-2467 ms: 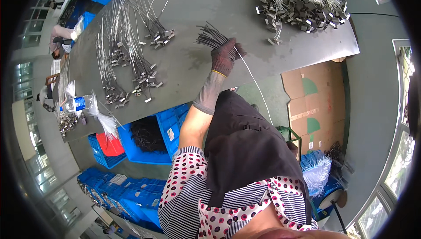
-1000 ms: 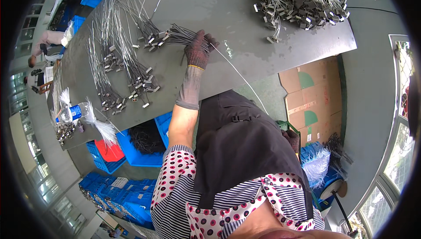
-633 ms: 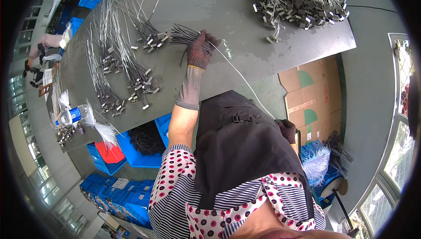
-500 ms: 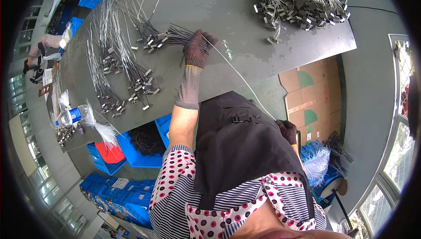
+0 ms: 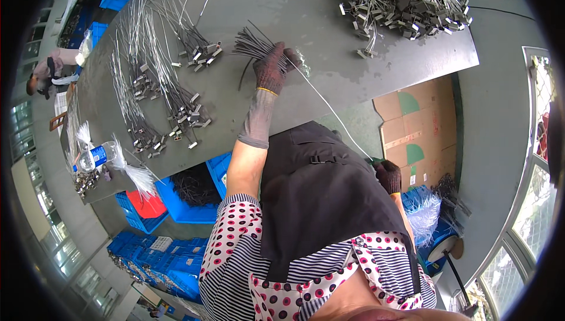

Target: Sorting and organizing large bundles of electrical wires into storage bins.

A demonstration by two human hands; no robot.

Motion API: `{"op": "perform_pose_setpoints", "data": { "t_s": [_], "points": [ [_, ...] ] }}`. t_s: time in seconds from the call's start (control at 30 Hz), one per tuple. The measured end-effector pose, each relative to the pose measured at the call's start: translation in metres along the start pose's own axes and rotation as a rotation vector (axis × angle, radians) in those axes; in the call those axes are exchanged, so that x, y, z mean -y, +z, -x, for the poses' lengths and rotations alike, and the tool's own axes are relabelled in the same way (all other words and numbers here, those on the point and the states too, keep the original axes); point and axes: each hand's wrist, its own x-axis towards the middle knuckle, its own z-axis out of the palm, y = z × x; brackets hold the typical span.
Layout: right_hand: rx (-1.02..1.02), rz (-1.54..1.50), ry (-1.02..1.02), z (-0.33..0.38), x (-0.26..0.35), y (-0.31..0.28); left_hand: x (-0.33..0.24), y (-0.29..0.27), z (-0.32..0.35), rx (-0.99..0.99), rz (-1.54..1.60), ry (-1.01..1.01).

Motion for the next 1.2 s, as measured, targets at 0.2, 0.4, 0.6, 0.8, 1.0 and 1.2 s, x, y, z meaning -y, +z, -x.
{"op": "perform_pose_setpoints", "data": {
  "t_s": [0.2,0.4,0.6,0.8,1.0,1.2],
  "points": [
    [0.055,0.081,-0.061,-0.017,0.006,0.011,0.008,-0.010,-0.004,0.135,0.322,0.026],
    [0.164,-0.009,-0.002,-0.037,0.042,0.030,-0.006,0.000,0.009,0.044,-0.091,0.076],
    [0.224,-0.228,-0.180,-0.082,0.190,0.087,0.023,0.050,0.048,0.083,-0.692,0.082],
    [-0.092,0.017,-0.375,-0.134,0.287,0.138,0.035,0.064,0.034,0.109,-0.796,0.095],
    [-0.473,0.278,-0.411,-0.159,0.307,0.104,-0.005,0.054,0.006,-0.139,-0.644,0.003],
    [-0.400,0.496,-0.186,-0.197,0.271,0.062,-0.015,0.036,-0.004,-0.195,-0.701,0.067]
  ]
}}
